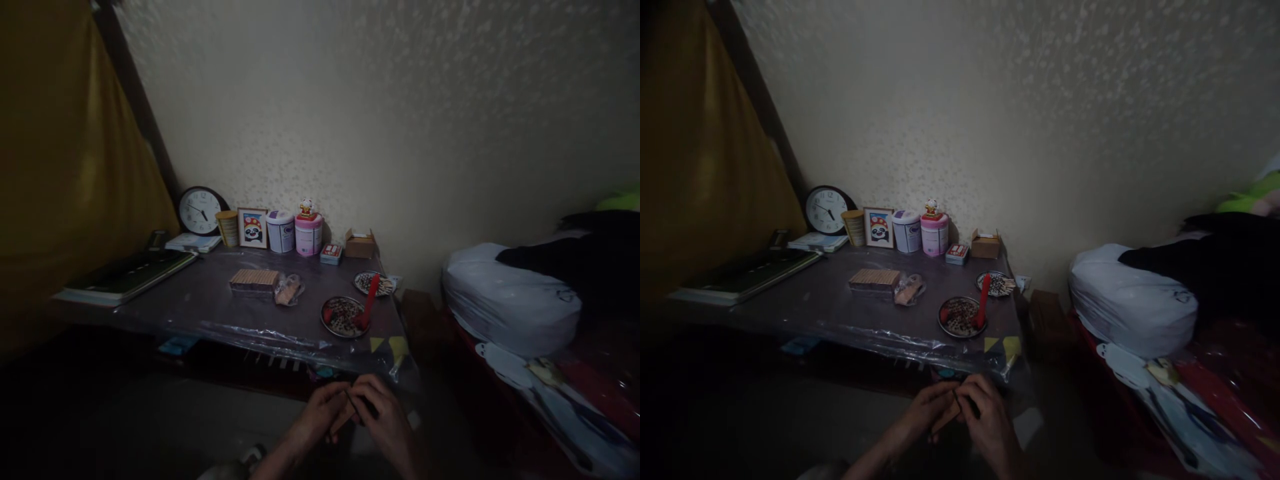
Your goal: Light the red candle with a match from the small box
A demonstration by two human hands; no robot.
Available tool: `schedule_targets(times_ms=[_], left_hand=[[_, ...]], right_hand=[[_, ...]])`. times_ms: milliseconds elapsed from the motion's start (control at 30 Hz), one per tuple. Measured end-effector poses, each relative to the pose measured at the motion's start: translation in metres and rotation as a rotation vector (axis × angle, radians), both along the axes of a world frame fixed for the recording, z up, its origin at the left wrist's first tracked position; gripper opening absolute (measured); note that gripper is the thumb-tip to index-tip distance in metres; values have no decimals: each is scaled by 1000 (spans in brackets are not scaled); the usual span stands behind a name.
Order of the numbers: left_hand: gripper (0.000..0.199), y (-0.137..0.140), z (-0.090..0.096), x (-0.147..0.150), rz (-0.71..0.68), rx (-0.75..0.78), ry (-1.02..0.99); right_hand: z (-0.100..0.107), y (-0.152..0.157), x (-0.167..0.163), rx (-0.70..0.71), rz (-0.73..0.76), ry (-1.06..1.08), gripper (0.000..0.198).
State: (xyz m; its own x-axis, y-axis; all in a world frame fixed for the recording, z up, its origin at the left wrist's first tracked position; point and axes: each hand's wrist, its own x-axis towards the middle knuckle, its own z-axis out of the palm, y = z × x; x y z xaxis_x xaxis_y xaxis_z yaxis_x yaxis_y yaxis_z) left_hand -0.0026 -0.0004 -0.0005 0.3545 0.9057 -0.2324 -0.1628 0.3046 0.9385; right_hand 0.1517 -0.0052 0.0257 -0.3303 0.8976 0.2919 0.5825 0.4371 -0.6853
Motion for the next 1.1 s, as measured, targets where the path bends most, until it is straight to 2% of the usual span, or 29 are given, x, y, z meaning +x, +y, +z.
schedule_targets(times_ms=[733, 967, 1100], left_hand=[[45, -1, -6, 3, -27, 61, 7], [42, -3, 4, 4, -16, 89, -20], [47, -2, 14, 0, 23, 80, -45]], right_hand=[[-4, 4, 5, -45, 62, -60, 17], [-8, 5, 8, -14, 40, -52, 14], [4, 10, 6, -3, 61, 5, 17]])
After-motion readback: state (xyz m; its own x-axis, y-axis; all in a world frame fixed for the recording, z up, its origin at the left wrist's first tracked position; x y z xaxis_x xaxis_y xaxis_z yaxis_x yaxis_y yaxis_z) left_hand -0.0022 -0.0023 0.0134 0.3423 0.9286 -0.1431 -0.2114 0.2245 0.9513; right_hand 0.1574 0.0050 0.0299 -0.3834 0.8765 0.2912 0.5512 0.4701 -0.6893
